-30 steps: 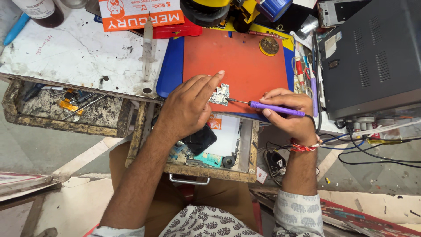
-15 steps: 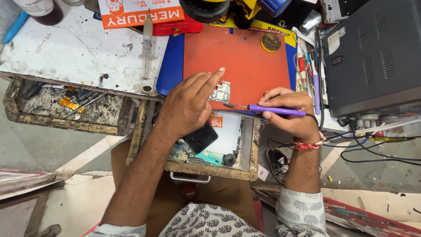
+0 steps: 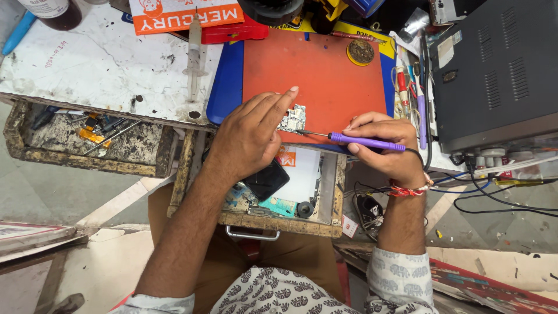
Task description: The person is using a soldering iron to apply solder to components on a motherboard while holding the board by hand on a red workspace mat.
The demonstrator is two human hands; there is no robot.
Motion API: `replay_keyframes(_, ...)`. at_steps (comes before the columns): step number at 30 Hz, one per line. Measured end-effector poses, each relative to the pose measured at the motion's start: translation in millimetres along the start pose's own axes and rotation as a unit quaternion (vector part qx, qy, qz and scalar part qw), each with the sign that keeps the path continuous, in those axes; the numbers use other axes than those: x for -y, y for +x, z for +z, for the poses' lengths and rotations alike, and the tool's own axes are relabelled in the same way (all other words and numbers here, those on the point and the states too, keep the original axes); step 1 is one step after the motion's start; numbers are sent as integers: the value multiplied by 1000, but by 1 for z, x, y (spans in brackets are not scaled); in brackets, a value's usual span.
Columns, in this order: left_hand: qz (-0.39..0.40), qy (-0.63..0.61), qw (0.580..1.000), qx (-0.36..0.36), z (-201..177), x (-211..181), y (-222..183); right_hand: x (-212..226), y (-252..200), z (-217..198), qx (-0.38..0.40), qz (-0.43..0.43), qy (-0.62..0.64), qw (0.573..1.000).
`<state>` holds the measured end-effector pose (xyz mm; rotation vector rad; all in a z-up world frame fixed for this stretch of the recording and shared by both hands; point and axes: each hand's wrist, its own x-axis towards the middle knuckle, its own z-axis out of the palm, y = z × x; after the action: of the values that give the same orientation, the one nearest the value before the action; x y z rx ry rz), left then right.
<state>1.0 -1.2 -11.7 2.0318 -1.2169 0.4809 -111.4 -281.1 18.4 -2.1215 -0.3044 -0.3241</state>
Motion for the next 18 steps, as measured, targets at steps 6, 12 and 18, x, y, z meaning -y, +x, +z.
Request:
replay_keyframes(6, -1, 2, 1000, 4, 0, 0, 0, -1, -1, 0, -2, -1, 4, 1000)
replay_keyframes(12, -2, 2, 1000, 2, -1, 0, 0, -4, -2, 0, -14, -3, 2, 1000)
replay_keyframes(18, -1, 0, 1000, -2, -1, -1, 0, -7, -3, 0, -24, -30, 5, 999)
